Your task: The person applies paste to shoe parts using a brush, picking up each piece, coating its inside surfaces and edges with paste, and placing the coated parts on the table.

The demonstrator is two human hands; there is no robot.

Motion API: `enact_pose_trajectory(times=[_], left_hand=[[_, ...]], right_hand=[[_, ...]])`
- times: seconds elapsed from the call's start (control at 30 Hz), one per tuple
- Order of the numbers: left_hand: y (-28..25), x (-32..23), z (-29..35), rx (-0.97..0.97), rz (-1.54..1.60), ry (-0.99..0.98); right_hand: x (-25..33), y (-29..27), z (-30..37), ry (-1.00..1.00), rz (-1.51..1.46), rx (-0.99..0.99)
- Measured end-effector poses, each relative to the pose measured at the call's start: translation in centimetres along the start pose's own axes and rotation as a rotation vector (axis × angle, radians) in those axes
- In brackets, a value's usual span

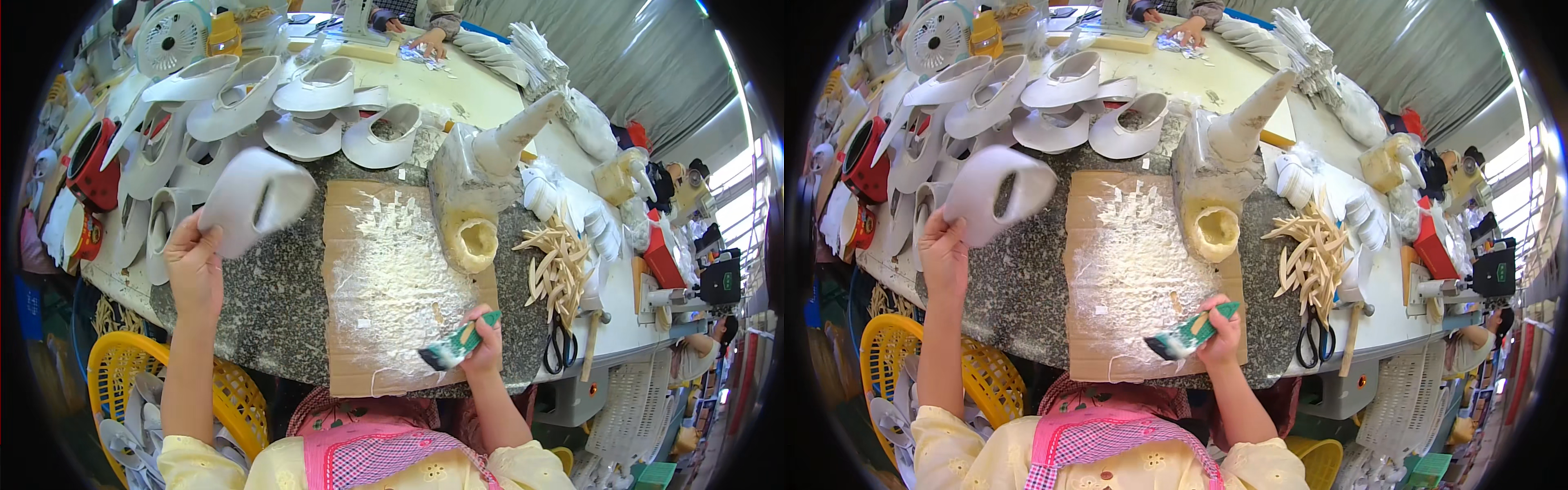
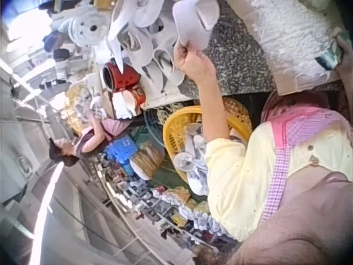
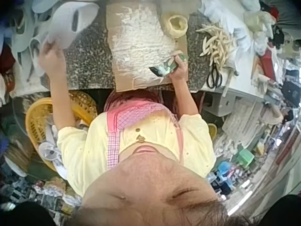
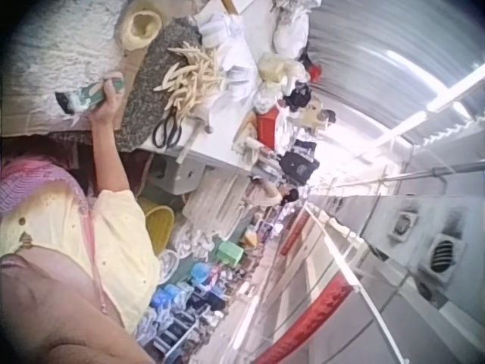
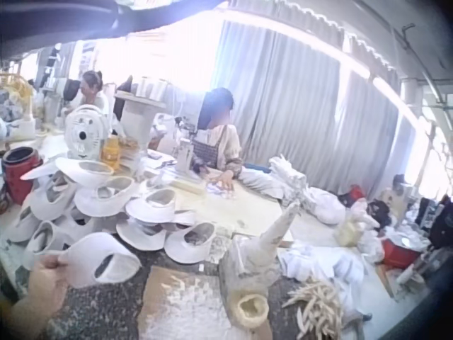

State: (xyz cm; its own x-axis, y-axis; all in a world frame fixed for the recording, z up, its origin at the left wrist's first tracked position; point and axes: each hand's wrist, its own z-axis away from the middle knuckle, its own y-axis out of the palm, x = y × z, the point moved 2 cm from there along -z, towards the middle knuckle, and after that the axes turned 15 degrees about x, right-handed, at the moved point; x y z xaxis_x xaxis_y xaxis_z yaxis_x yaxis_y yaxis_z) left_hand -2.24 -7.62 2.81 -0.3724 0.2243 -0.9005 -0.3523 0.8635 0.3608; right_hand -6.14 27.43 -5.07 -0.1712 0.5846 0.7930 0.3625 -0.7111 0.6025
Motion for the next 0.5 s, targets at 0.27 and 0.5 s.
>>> enact_pose_trajectory(times=[0.27,0.5], left_hand=[[9.2,6.1,8.1,0.855,-0.885,0.264],[8.9,6.8,8.2,0.981,-0.944,0.286]], right_hand=[[4.0,1.9,-2.1,-0.24,-0.083,-0.007],[1.1,7.9,-6.5,-0.199,0.892,0.313]])
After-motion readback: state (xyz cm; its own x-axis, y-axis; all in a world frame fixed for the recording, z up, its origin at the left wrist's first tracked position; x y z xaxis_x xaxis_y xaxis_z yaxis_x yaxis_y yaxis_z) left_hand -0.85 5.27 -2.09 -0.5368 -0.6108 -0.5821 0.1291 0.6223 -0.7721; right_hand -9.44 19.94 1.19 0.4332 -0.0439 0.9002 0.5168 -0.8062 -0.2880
